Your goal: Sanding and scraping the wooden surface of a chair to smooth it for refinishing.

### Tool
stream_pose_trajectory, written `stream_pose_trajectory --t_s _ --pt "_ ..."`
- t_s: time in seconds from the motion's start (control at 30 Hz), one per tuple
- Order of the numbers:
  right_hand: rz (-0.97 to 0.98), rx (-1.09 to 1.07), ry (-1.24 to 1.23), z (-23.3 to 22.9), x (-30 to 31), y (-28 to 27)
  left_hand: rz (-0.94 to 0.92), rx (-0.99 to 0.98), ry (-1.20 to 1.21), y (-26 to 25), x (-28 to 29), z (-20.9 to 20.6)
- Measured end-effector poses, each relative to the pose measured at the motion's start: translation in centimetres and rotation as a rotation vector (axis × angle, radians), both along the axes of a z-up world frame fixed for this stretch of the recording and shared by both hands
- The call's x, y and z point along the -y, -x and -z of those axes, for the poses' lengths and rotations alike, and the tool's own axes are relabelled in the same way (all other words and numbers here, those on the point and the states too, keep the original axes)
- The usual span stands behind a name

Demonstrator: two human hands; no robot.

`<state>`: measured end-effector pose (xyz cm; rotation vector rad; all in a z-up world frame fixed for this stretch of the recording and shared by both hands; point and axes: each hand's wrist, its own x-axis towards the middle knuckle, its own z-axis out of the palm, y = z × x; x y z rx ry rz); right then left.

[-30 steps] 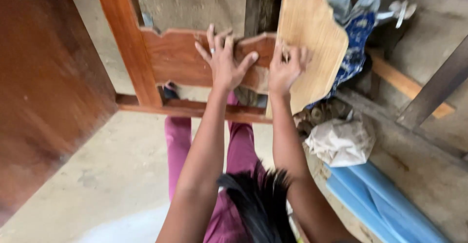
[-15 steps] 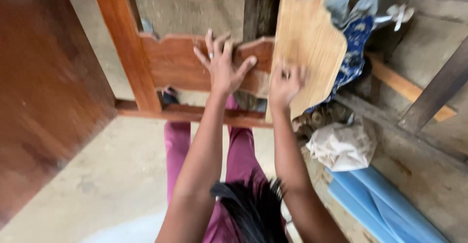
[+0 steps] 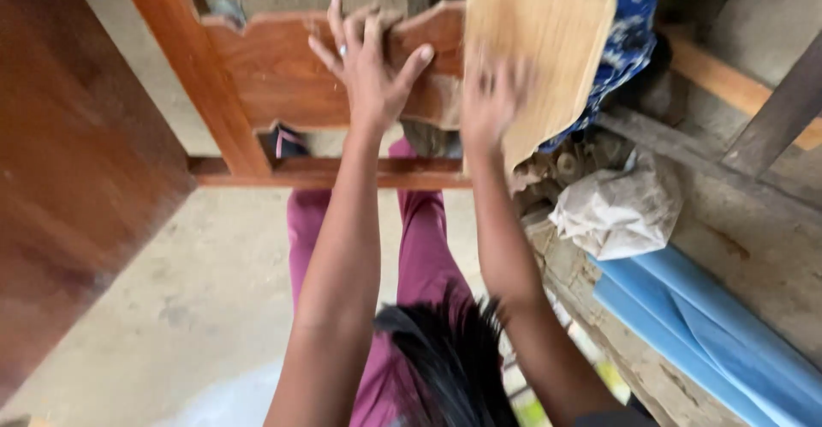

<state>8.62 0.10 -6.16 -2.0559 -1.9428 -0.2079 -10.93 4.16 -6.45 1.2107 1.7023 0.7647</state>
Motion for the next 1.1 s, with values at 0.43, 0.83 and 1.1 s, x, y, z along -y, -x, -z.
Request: stream_pose_trajectory --t_s 0.43,0.83,1.1 --pt "-0.137 -0.177 -0.027 -4.8 0.4 2.4 -0.002 0.023 0.028 0.2 -0.2 0.1" --pt "-0.120 -0.151 -0.038 -2.4 -8.4 2.9 0.005 0.042 0.034 0.0 0.5 0.4" --pt "-0.093 -0.134 0.121 3.1 -12.1 -2.2 0.021 -0.041 -0.004 -0.3 0.8 1.1"
